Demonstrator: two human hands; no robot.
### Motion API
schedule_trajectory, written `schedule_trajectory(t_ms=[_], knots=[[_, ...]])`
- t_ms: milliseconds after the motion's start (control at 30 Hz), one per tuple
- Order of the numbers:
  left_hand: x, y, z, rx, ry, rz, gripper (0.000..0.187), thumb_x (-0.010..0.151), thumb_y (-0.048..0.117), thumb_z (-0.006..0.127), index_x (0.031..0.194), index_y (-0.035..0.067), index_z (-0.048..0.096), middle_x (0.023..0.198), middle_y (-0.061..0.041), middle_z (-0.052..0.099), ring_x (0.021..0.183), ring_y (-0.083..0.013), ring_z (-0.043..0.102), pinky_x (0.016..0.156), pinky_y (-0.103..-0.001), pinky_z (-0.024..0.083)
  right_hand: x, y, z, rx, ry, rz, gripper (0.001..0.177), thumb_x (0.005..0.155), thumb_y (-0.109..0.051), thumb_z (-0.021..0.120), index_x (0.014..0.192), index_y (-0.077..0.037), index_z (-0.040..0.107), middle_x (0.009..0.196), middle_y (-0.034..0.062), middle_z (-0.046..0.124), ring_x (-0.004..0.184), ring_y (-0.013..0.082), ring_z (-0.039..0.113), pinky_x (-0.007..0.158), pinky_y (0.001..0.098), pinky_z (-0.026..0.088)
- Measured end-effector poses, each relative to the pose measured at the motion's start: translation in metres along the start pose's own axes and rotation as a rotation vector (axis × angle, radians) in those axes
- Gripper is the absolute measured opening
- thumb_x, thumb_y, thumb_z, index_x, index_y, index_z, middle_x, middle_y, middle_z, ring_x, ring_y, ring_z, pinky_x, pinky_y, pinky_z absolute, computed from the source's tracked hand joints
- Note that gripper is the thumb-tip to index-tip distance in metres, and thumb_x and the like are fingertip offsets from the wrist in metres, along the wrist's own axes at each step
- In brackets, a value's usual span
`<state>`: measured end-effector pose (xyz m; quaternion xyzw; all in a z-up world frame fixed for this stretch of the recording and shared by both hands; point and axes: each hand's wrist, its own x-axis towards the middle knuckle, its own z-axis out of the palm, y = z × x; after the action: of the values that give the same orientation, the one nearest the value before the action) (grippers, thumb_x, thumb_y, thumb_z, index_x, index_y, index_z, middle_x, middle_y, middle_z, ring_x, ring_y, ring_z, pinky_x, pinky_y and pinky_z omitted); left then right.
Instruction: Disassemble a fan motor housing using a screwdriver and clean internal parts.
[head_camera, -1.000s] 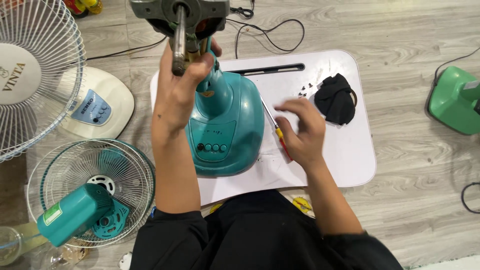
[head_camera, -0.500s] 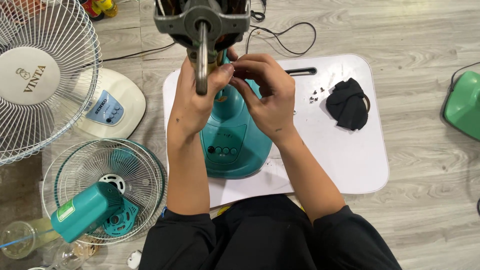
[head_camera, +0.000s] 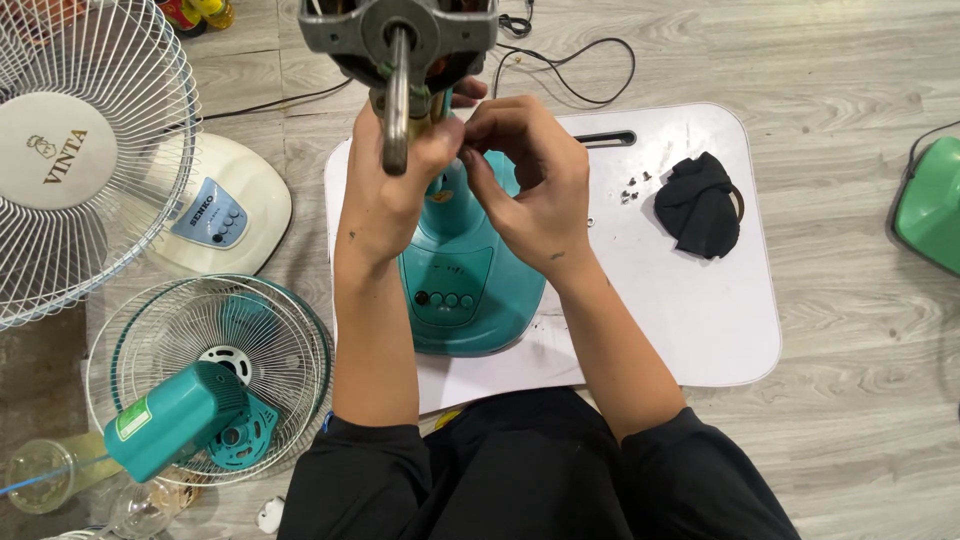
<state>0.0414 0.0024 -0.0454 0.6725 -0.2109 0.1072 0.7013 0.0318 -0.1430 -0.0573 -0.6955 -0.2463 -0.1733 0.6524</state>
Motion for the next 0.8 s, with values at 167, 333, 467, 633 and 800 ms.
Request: schedule_trajectory(t_ms=[167, 333, 467, 633, 800], knots=[[-0.012, -0.014, -0.007, -0.092, 0.021, -0.093, 0.040, 0.089, 0.021, 0.066, 0.122, -0.001, 0.060, 0.085, -0.004, 0.059, 0.066, -0.0100, 0.047, 0.057, -0.025, 0.040, -0.003, 0.008, -0.002, 0.024, -0.025, -0.044, 0.026, 0.086, 0.019, 0.066, 0.106, 0.004, 0.059, 0.112, 0.0118, 0.060, 0.093, 0.0187, 0.060, 0.084, 0.0282, 0.056], [-0.007, -0.007, 0.002, -0.033, 0.052, -0.030, 0.035, 0.093, 0.013, 0.061, 0.124, -0.002, 0.057, 0.114, -0.012, 0.069, 0.089, -0.0152, 0.060, 0.079, -0.027, 0.052, -0.001, 0.011, -0.002, 0.066, -0.035, -0.031, 0.026, 0.087, 0.018, 0.064, 0.107, 0.003, 0.055, 0.109, 0.0112, 0.058, 0.116, 0.0268, 0.064, 0.097, 0.0337, 0.058], [-0.003, -0.008, 0.001, -0.028, 0.012, 0.006, 0.044, 0.090, 0.020, 0.058, 0.129, 0.000, 0.057, 0.122, -0.014, 0.069, 0.108, -0.0240, 0.068, 0.092, -0.034, 0.056, 0.001, 0.009, -0.001, 0.038, -0.023, -0.020, 0.025, 0.086, 0.016, 0.064, 0.103, 0.002, 0.054, 0.107, 0.0110, 0.059, 0.098, 0.0196, 0.061, 0.082, 0.0275, 0.056], [-0.012, -0.023, -0.009, -0.165, 0.039, -0.123, 0.045, 0.084, 0.015, 0.072, 0.122, -0.003, 0.055, 0.088, -0.008, 0.062, 0.067, -0.0120, 0.053, 0.057, -0.024, 0.042, -0.004, 0.014, 0.005, 0.116, 0.002, 0.014, 0.026, 0.083, 0.015, 0.060, 0.101, 0.000, 0.049, 0.104, 0.0081, 0.055, 0.087, 0.0149, 0.050, 0.080, 0.0246, 0.049], [-0.001, -0.008, 0.001, -0.079, 0.016, -0.008, 0.039, 0.093, 0.019, 0.061, 0.126, -0.001, 0.058, 0.118, -0.015, 0.069, 0.102, -0.0224, 0.067, 0.093, -0.033, 0.057, 0.001, 0.003, 0.003, 0.063, -0.033, 0.050, 0.026, 0.088, 0.015, 0.060, 0.104, -0.002, 0.048, 0.101, 0.0063, 0.053, 0.107, 0.0186, 0.060, 0.093, 0.0293, 0.055]])
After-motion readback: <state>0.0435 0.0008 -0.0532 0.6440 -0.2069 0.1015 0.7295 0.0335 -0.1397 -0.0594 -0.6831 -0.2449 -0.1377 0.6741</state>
